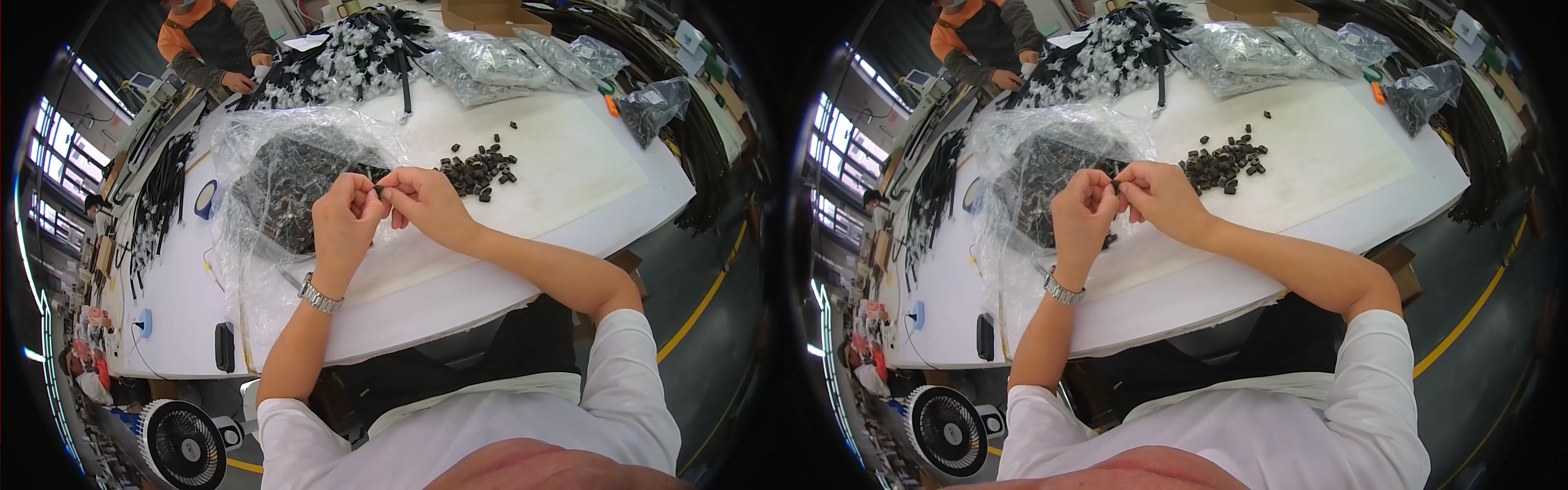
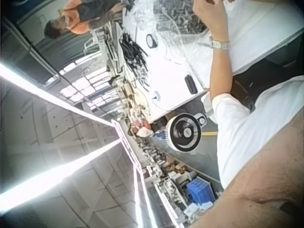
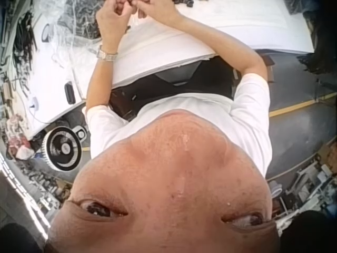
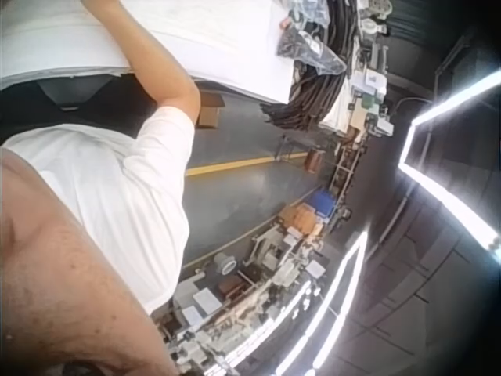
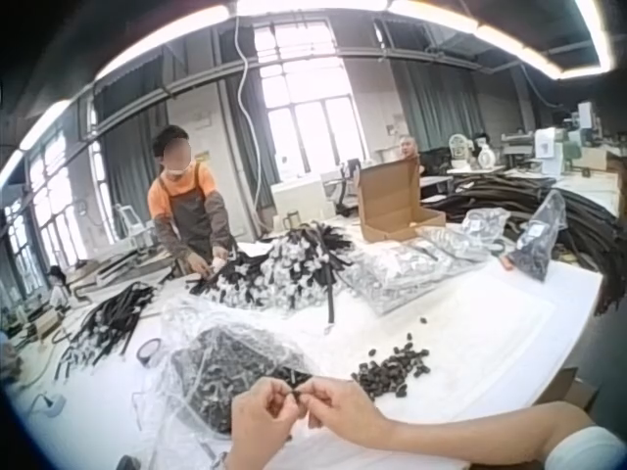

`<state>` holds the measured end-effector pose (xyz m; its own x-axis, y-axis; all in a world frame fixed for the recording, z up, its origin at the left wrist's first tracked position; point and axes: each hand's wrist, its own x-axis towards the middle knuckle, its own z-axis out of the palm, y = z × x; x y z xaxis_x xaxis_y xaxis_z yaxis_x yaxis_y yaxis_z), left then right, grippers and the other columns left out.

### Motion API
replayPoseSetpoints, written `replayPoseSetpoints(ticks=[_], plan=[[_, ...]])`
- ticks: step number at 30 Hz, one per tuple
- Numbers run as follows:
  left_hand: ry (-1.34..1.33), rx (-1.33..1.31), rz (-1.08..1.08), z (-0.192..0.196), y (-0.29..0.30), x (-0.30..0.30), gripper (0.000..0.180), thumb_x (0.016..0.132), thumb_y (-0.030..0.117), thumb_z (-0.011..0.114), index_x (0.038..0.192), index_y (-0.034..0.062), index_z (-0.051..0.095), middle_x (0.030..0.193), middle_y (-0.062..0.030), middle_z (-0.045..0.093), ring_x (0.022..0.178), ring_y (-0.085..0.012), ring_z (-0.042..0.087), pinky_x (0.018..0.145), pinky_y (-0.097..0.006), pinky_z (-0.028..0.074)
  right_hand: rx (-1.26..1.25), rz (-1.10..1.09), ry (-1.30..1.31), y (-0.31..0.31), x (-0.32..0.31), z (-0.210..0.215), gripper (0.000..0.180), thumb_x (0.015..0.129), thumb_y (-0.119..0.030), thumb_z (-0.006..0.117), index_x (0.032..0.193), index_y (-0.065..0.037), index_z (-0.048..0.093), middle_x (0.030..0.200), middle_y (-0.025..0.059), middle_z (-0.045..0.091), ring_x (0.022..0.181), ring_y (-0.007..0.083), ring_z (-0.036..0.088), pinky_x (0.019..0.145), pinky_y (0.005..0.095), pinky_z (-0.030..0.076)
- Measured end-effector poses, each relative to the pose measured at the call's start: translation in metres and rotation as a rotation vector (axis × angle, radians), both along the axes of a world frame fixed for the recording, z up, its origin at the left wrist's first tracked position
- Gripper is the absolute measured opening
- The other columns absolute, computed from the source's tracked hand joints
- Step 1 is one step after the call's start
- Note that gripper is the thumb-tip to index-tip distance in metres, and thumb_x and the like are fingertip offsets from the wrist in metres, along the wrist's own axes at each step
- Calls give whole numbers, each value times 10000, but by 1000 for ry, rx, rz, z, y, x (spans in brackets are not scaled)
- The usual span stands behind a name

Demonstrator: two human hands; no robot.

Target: The person is assembling small black hardware components at a workstation in a leather goods workshop.

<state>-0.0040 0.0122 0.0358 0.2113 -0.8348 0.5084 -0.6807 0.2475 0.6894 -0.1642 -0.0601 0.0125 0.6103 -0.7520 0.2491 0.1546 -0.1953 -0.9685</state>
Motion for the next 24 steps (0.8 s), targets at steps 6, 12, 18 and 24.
replayPoseSetpoints(ticks=[6,12,18,24], plan=[[78,104,-74,12,6,11,44,923,22,706,943,10,669,664,6,652,544,-32,553,488,-234,436,225,320,-127,-28,1,-9,180,1058,-112,610,1119,44,677,887,100,743,700,135,706,654,267,595],[540,160,-342,8,-5,16,117,981,94,706,1027,-10,680,790,24,639,621,-37,544,541,-209,453,211,208,-89,-23,-4,0,232,1062,-165,627,1176,34,660,910,92,725,697,130,683,665,258,577],[384,61,-288,2,2,35,96,957,94,724,977,1,723,855,-6,669,757,-72,630,687,-240,526,190,267,-110,-15,11,-1,215,1069,-184,611,1130,13,671,892,68,715,701,121,671,664,255,562],[435,234,-415,-5,-6,40,181,1019,186,686,1046,7,694,963,-10,686,861,-85,641,820,-260,531,164,250,-41,-17,-2,5,195,1061,-173,610,1105,8,667,888,72,721,689,129,671,661,267,566]])
